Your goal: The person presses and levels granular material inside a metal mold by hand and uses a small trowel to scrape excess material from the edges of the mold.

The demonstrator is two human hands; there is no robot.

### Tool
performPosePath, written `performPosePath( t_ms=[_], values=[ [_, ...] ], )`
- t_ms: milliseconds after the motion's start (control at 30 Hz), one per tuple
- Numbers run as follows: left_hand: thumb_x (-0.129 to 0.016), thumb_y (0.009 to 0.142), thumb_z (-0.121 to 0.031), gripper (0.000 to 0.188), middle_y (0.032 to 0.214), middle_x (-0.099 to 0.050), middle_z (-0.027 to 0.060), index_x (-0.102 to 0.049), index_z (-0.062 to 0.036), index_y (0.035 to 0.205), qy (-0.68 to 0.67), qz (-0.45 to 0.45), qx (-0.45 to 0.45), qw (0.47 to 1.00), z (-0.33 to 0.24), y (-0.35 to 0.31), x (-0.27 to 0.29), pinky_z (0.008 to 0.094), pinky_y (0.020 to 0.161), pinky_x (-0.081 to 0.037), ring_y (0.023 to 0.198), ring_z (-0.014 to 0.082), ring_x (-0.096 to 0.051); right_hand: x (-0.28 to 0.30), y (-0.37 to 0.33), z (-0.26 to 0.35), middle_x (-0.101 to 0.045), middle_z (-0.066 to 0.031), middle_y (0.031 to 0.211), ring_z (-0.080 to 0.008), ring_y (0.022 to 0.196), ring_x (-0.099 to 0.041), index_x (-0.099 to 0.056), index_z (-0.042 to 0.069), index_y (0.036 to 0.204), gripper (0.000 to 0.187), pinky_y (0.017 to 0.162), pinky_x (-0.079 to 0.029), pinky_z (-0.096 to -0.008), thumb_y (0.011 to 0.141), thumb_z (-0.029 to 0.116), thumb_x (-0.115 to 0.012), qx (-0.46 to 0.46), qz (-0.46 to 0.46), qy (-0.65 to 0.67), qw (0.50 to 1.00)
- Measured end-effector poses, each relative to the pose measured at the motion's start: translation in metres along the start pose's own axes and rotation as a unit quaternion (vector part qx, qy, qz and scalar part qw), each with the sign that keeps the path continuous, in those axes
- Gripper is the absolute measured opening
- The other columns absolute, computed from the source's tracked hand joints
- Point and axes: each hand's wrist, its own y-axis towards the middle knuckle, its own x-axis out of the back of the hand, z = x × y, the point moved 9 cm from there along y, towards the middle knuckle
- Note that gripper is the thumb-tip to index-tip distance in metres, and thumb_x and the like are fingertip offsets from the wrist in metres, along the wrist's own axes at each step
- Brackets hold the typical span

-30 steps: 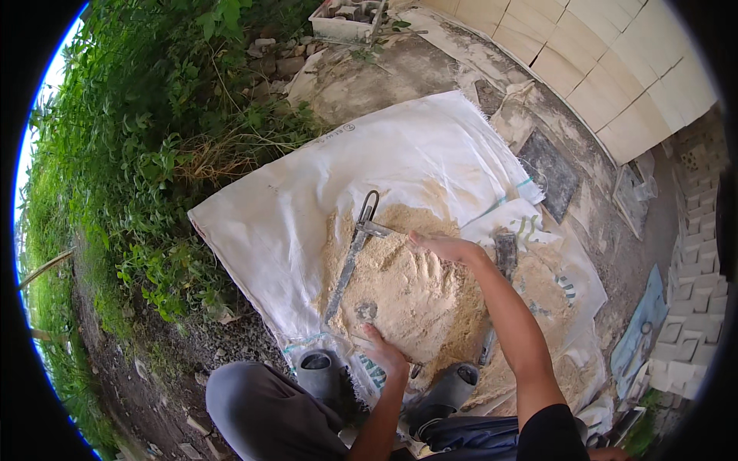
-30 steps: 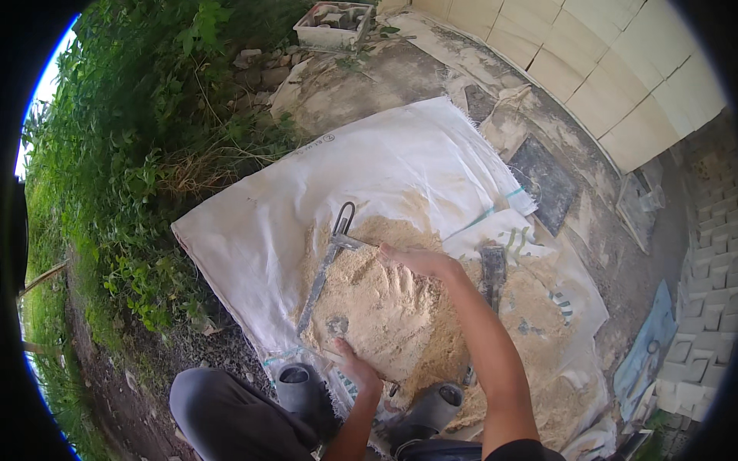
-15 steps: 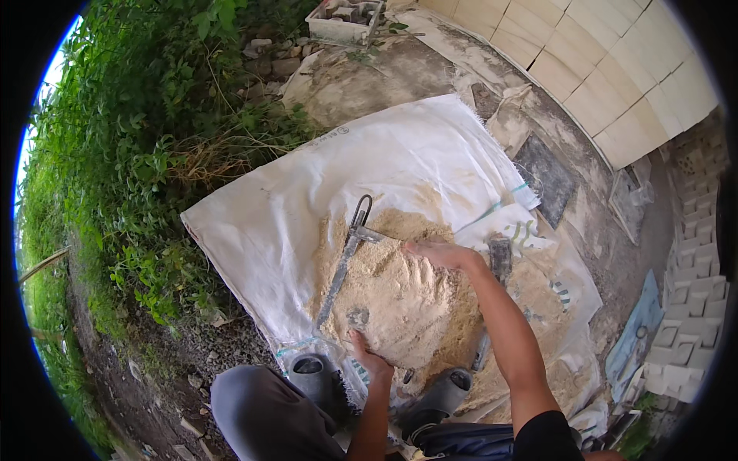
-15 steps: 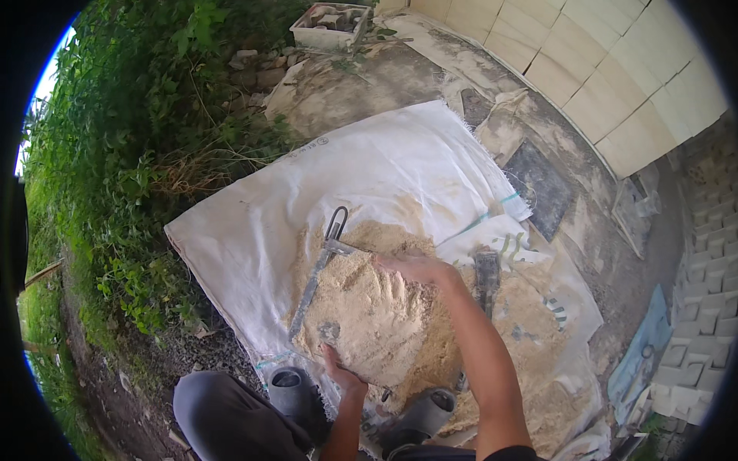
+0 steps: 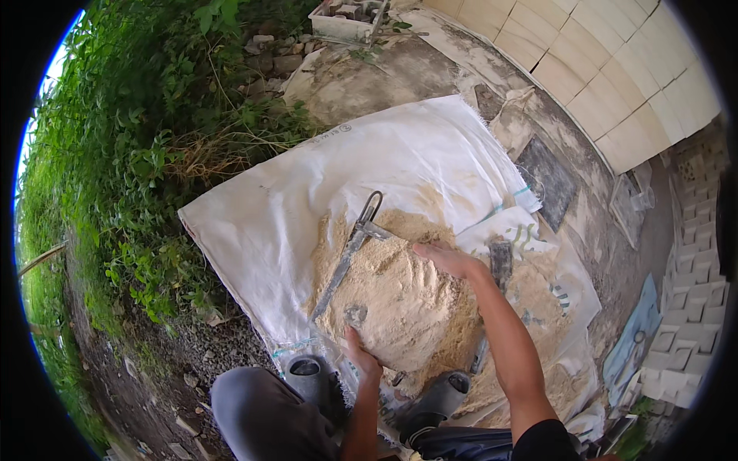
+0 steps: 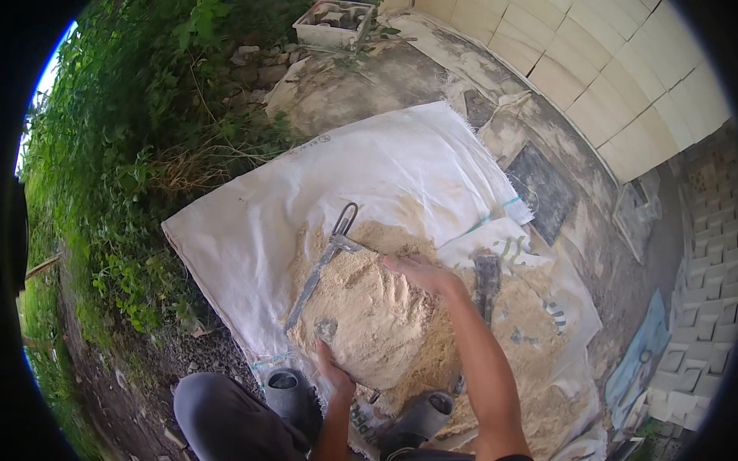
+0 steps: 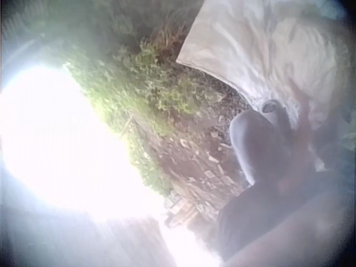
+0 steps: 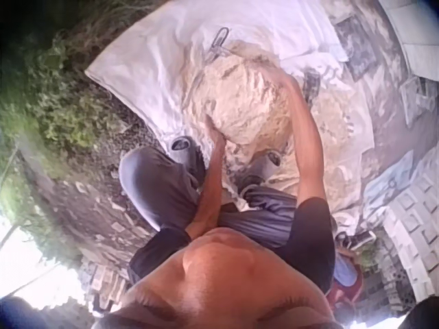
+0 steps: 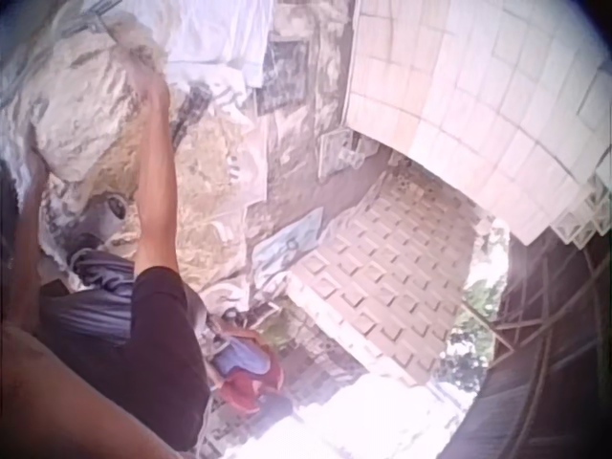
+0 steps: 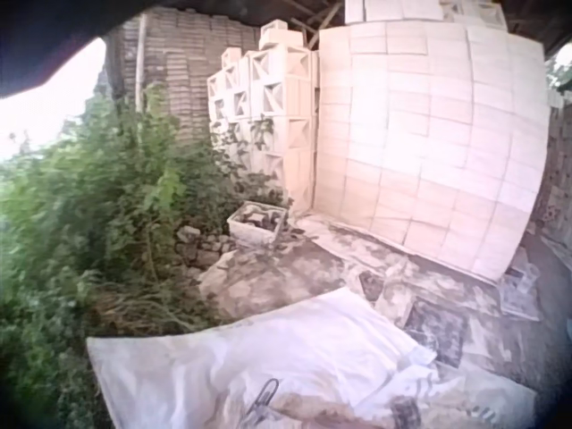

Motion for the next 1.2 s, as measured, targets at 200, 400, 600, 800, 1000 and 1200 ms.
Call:
performPosePath(
  t_ms=[200,400,600,800,1000,1200],
  values=[
    [-0.055,0.092,-0.035,0.054,0.124,-0.054,0.0122,-0.043,0.0008,0.130,0.057,-0.006,-0.013,0.998,-0.029,0.025,-0.015,0.0361,0.093,-0.045,0.110,0.0234,-0.055,-0.001,0.011,-0.036,-0.010,-0.0148,0.156,-0.0286,0.145,-0.004,-0.029,0.017,0.147,0.094,0.115,-0.006,-0.0498,0.079,0.083,-0.027,-0.029,-0.057,0.078,0.995],
    [-0.061,0.089,-0.031,0.065,0.124,-0.051,0.0150,-0.033,0.0033,0.137,0.107,0.039,0.019,0.993,-0.029,0.061,-0.015,0.0335,0.096,-0.040,0.112,0.0222,-0.051,0.001,0.003,-0.041,-0.019,-0.0161,0.154,-0.0294,0.144,-0.010,-0.035,0.015,0.144,0.093,0.115,-0.009,-0.0462,0.079,0.082,-0.029,0.007,-0.114,0.153,0.982],
    [-0.061,0.088,-0.033,0.069,0.124,-0.052,0.0141,-0.032,0.0037,0.139,0.146,0.071,0.009,0.987,-0.047,0.059,-0.028,0.0333,0.098,-0.038,0.112,0.0223,-0.051,-0.001,-0.005,-0.036,-0.024,-0.0173,0.152,-0.0299,0.142,-0.017,-0.031,0.006,0.145,0.098,0.115,-0.014,-0.0396,0.080,0.079,-0.036,0.044,-0.149,0.190,0.970],
    [-0.049,0.091,-0.050,0.079,0.143,-0.036,0.0265,-0.024,0.0029,0.144,0.430,0.053,-0.055,0.900,-0.079,0.042,-0.037,0.0395,0.110,-0.025,0.132,0.0364,-0.036,0.025,-0.046,-0.055,-0.051,-0.0218,0.130,-0.0336,0.125,-0.045,-0.053,0.003,0.125,0.063,0.104,-0.033,-0.0384,0.089,0.054,-0.047,0.037,-0.349,0.172,0.921],
    [-0.039,0.095,-0.048,0.075,0.154,-0.002,0.0246,-0.014,-0.0016,0.148,0.766,0.014,-0.335,0.548,-0.084,-0.038,-0.125,0.0574,0.112,-0.008,0.141,0.0433,-0.004,-0.010,-0.136,-0.206,-0.046,-0.0230,0.123,-0.0371,0.118,-0.045,-0.042,0.002,0.128,0.049,0.096,-0.041,-0.0447,0.088,0.024,-0.059,-0.291,-0.585,-0.035,0.756],
    [-0.051,0.090,-0.044,0.071,0.155,-0.005,0.0198,-0.021,-0.0187,0.149,0.663,0.386,-0.420,0.485,-0.011,-0.108,-0.183,0.0577,0.113,-0.005,0.142,0.0423,-0.004,-0.036,-0.104,-0.250,-0.052,-0.0288,0.121,-0.0412,0.117,-0.049,-0.031,-0.007,0.134,0.068,0.098,-0.041,-0.0459,0.085,0.029,-0.063,-0.242,-0.428,-0.030,0.870]
  ],
)
